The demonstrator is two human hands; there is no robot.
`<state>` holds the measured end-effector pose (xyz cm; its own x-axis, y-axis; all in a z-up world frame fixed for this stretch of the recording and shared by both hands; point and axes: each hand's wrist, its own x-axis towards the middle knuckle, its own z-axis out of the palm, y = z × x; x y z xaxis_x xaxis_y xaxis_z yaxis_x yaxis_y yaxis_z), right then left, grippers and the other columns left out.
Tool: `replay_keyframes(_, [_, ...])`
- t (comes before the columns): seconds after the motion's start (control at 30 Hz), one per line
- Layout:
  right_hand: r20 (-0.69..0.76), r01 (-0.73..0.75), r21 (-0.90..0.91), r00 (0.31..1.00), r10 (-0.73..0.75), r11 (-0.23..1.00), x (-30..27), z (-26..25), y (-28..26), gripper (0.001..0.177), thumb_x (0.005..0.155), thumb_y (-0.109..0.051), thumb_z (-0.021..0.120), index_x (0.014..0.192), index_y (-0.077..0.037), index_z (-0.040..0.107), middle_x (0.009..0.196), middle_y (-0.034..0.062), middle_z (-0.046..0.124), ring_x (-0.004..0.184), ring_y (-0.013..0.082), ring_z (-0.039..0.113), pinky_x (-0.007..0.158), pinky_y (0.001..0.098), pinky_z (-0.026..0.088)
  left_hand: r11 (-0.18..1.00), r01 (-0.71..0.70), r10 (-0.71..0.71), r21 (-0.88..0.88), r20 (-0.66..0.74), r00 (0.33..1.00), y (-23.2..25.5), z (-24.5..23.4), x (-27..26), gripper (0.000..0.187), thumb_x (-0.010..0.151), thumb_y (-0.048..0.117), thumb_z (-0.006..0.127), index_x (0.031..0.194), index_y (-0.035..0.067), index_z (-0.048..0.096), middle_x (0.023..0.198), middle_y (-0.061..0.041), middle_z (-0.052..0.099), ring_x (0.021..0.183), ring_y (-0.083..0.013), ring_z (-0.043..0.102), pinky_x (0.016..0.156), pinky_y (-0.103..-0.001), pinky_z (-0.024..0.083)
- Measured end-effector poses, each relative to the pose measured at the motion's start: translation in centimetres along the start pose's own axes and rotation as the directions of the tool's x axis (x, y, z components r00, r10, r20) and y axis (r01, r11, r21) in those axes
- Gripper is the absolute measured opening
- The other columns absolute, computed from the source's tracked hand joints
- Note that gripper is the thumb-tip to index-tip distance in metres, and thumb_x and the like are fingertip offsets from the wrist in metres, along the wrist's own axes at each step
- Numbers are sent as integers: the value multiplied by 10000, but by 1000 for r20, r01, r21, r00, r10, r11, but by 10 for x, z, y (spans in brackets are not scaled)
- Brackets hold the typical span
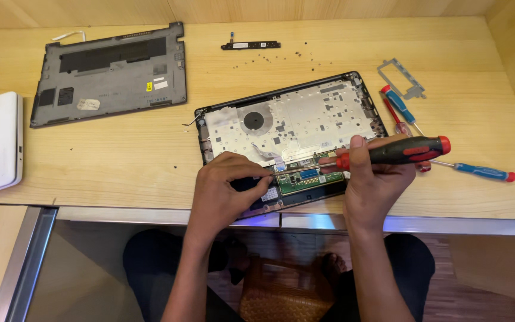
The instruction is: The person uses a screwdriver to unscrew components from the internal circuit board of a disassembled laptop. They carefully remove screws and place them on the wooden desk next to the laptop chassis.
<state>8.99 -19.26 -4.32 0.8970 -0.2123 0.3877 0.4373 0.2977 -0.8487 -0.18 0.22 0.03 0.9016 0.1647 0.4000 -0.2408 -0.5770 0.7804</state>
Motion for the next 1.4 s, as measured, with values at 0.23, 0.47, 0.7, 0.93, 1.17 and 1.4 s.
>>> replay_keyframes(0.23, [179,-100,-172,975,131,980,10,45,-75,216,902,-5,703,757,12,544,588,128,589,523,273,706,510,328,654,999,-26,26,43,3,1000,0,0,-3,80,758,129,800,808,191,800,767,52,759,787,-89,652,717,-248,517])
replay_keyframes(0.47, [361,-22,-428,912,193,904,20,69,-97,232,894,-37,757,747,14,584,582,132,637,509,208,707,482,259,593,999,-45,46,29,-34,998,-1,-3,-6,73,733,139,782,769,201,791,735,71,752,741,-81,655,677,-247,501])
replay_keyframes(0.7, [472,109,-442,872,127,890,19,82,-108,257,907,-23,757,745,24,563,608,132,639,553,216,730,512,254,615,998,-40,37,-48,-61,997,-1,-7,-8,52,748,141,782,774,186,780,764,61,759,726,-73,678,657,-249,509])
replay_keyframes(0.93, [370,106,-436,926,71,894,27,74,-117,239,983,-52,712,811,-6,553,658,157,659,585,263,744,541,285,606,993,-15,9,-116,-51,999,5,-10,-10,63,762,134,760,755,196,764,740,80,731,712,-38,674,649,-214,510])
replay_keyframes(1.17, [366,219,-541,930,-7,812,19,65,-114,251,942,-97,791,799,2,610,699,84,646,656,186,711,590,260,574,997,-17,11,-75,-77,997,3,-8,-9,65,746,160,780,731,212,745,718,101,711,660,-30,625,613,-216,478])
replay_keyframes(1.4, [320,117,-500,945,58,858,12,71,-113,233,919,-79,780,798,2,598,683,90,638,623,232,751,541,280,612,997,-30,25,-67,-88,996,0,-8,-10,74,742,163,788,740,222,743,704,110,697,642,-32,596,598,-224,459])
